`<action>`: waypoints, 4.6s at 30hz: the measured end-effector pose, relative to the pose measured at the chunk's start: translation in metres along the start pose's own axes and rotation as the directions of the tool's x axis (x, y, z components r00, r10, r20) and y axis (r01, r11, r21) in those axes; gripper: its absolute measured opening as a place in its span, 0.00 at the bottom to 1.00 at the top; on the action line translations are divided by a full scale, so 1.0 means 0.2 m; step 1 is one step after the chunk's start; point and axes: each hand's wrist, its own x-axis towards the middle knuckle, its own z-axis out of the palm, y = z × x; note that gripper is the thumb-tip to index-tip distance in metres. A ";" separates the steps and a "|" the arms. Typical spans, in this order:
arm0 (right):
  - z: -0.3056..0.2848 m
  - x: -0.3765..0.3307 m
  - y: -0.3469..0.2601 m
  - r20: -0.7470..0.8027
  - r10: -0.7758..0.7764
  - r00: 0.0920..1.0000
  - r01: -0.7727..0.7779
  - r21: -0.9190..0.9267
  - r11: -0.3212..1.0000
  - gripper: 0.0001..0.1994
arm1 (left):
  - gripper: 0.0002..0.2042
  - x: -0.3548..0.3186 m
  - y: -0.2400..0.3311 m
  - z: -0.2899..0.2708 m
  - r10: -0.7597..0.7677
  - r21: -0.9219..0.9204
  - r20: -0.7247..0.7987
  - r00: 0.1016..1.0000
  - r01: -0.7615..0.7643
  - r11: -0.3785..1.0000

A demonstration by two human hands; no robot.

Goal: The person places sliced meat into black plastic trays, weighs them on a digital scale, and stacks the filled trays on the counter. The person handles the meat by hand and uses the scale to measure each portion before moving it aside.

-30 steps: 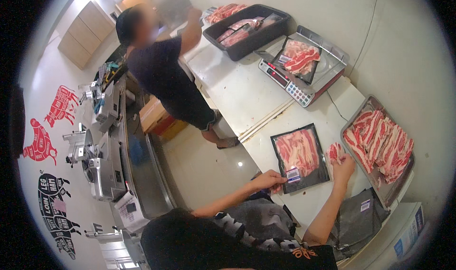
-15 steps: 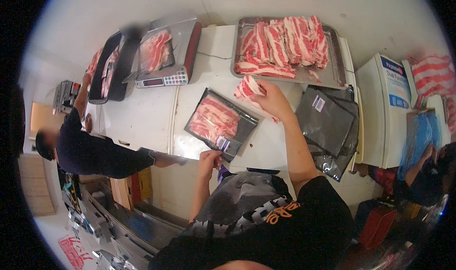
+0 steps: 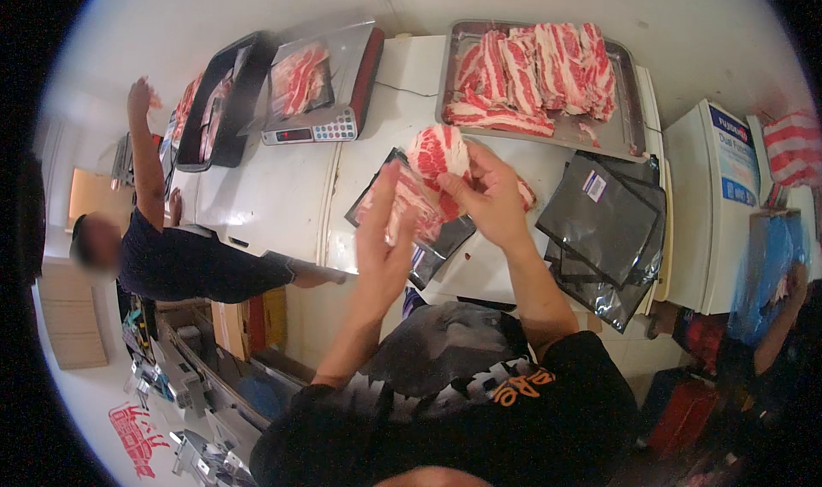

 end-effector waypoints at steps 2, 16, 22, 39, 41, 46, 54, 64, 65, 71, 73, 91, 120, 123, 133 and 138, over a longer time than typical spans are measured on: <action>0.07 -0.02 0.02 0.015 0.012 1.000 -0.013 0.038 0.999 0.18 | 0.26 0.03 0.04 0.10 0.000 -0.028 -0.062 0.998 -0.002 1.000; 0.10 -0.08 -0.05 0.015 -0.041 0.999 0.044 -0.367 0.929 0.07 | 0.11 0.10 0.06 0.00 -0.189 -0.096 0.043 0.981 0.193 0.977; 0.11 -0.02 -0.12 0.049 -0.419 0.907 0.409 -0.348 0.844 0.17 | 0.12 0.12 0.00 -0.06 -0.154 -0.096 0.225 0.962 0.179 0.979; -0.01 0.10 -0.28 0.505 0.040 0.862 0.248 -0.490 0.836 0.09 | 0.16 0.08 -0.03 -0.12 -0.043 -0.087 0.248 0.968 0.066 0.994; 0.00 0.11 -0.21 0.522 -0.037 0.852 0.327 -0.477 0.815 0.09 | 0.17 0.08 0.00 -0.13 -0.042 -0.012 0.234 0.971 0.046 0.999; 0.05 0.10 -0.14 0.389 -0.067 0.919 0.183 -0.270 0.945 0.22 | 0.16 0.11 -0.06 -0.15 -0.204 0.065 0.260 0.944 0.194 0.979; -0.13 0.13 0.30 0.608 0.086 0.789 -0.416 0.427 0.803 0.65 | 0.11 0.14 -0.03 -0.12 -0.250 -0.643 0.361 0.898 0.434 0.631; 0.06 0.00 0.29 0.806 -0.031 0.591 -0.557 0.436 0.707 0.50 | 0.11 0.16 0.04 -0.23 -0.247 -0.454 0.344 0.906 0.391 0.801; 0.06 0.00 0.27 0.776 0.058 0.628 -0.523 0.366 0.770 0.47 | 0.10 0.16 0.04 -0.23 -0.264 -0.447 0.314 0.912 0.387 0.806; 0.10 -0.03 0.31 0.533 0.301 0.791 -0.549 0.401 0.734 0.23 | 0.11 0.14 -0.15 -0.23 -0.160 -0.295 0.152 0.975 0.199 0.934; 0.08 -0.03 0.33 0.528 0.351 0.773 -0.571 0.340 0.747 0.24 | 0.10 0.14 -0.18 -0.24 -0.218 -0.277 0.141 0.966 0.250 0.928; 0.10 -0.10 0.39 0.574 0.347 0.742 -0.637 0.440 0.633 0.21 | 0.11 0.09 -0.16 -0.26 -0.301 -0.474 0.281 0.911 0.405 0.782; -0.06 -0.10 0.24 0.292 0.286 0.913 -0.275 -0.079 0.958 0.45 | 0.12 0.04 -0.39 -0.10 -0.476 -0.537 0.351 0.806 0.590 0.603; -0.15 -0.10 0.31 0.318 0.256 0.913 -0.249 -0.064 0.967 0.48 | 0.11 0.08 -0.32 -0.10 -0.418 -0.525 0.438 0.796 0.604 0.600; -0.18 -0.11 0.43 0.384 0.055 0.922 -0.351 0.763 0.544 0.47 | 0.14 0.02 -0.14 -0.02 -0.206 -0.743 0.600 0.773 0.634 0.215; 0.03 -0.36 0.46 0.429 0.002 0.903 -0.427 0.898 0.106 0.53 | 0.15 -0.10 -0.28 0.05 -0.366 -0.759 0.494 0.789 0.596 0.261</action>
